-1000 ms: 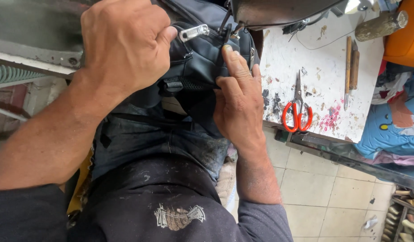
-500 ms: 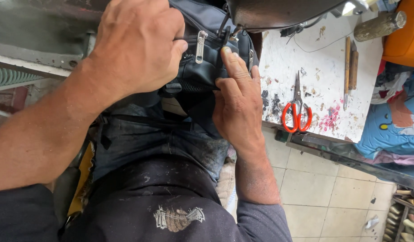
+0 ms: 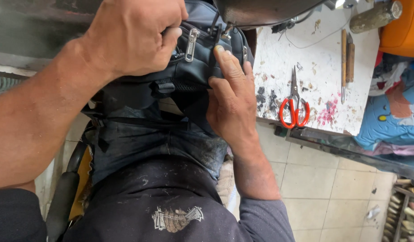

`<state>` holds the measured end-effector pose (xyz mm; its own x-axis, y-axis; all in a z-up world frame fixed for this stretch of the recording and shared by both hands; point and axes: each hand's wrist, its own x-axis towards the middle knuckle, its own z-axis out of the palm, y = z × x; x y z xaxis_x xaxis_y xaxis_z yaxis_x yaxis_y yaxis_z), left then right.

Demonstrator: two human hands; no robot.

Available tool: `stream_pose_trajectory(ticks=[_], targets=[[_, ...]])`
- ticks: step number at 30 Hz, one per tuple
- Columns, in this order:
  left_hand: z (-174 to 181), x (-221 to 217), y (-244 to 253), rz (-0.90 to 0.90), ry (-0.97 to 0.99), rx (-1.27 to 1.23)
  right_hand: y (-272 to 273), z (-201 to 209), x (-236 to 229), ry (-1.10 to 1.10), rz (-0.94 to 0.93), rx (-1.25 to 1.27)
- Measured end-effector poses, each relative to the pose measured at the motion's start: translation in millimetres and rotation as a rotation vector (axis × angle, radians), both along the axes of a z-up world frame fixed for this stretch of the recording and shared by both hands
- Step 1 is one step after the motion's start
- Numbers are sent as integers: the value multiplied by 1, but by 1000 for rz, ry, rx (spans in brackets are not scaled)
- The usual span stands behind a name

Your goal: Repairing a black bag by trimming material with scissors and sewing it using a machine

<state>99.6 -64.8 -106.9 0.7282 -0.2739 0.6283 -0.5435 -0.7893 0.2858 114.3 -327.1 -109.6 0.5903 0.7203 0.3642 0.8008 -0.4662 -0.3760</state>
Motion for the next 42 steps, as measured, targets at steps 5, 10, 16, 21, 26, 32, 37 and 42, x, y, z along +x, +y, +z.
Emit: stream_pose_trajectory(ticks=[5, 10, 16, 21, 26, 32, 37, 42], targets=[[-15, -1, 0, 91, 5, 49, 14, 0, -7, -260, -2, 281], [-5, 5, -1, 23, -143, 203, 12, 7, -9, -305, 12, 254], [-1, 9, -1, -32, -128, 289, 12, 13, -13, -273, 28, 192], [2, 4, -12, -36, -131, 240, 7, 9, -5, -263, 58, 143], [0, 2, -18, -30, -145, 219, -5, 12, -2, -156, 118, 58], [3, 2, -16, 34, -118, 383, -6, 9, 2, -148, 144, 63], [5, 1, -15, 48, -156, 450, -9, 3, 2, -127, 140, 121], [16, 1, -15, 104, -161, 633, -2, 13, -4, -160, 173, 241]])
